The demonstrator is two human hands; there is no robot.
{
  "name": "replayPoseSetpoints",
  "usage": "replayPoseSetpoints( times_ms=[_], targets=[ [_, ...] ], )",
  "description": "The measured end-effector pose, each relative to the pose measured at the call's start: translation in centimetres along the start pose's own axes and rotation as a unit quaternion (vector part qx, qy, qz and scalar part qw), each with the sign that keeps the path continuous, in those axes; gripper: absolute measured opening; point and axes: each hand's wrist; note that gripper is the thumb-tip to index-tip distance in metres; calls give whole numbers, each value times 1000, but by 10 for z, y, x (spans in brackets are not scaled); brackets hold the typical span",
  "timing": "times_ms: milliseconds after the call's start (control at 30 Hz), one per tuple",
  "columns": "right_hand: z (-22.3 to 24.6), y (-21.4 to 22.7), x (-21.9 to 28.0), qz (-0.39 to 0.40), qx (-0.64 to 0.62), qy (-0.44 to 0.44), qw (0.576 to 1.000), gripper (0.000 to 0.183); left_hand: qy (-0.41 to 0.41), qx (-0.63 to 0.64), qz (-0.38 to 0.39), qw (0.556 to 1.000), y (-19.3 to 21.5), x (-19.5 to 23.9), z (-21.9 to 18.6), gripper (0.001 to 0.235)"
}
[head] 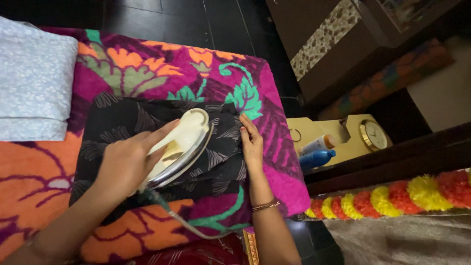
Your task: The person irons a dark patterned shirt and a light-colored t-shirt on an ironing surface covered with a colorful floral blanket, smoothing out wrinkles with an iron and then folding the items.
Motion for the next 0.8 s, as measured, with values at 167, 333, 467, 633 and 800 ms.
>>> replayPoseSetpoints(
  times_ms=[167, 333, 467, 633, 800],
  targets=[
    [10, -3, 3, -13, 8, -24, 1000, 33, -79, 33, -26, 996, -17, -44, -13, 66],
    [17, -5, 6, -13, 55, -2, 998, 40, -91, 57, -20, 994, -24, -59, -16, 66],
    [20, -4, 9, -6, 69, 9, 998, 45, -62, 18, -29, 997, -12, -35, 0, 64],
    [20, -5, 8, -9, 71, -2, 997, 44, 35, -18, -26, 999, 15, 17, 14, 56],
    [20, -8, 4, -11, 54, -10, 998, 44, 41, -46, -36, 997, 11, 8, 14, 58]
  ],
)
Point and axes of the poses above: each hand's wrist, its own x-axis away from the middle knuckle, its own y-axis out of the back of the hand, z = x × y, and after that the axes turned 6 degrees about z, right-handed
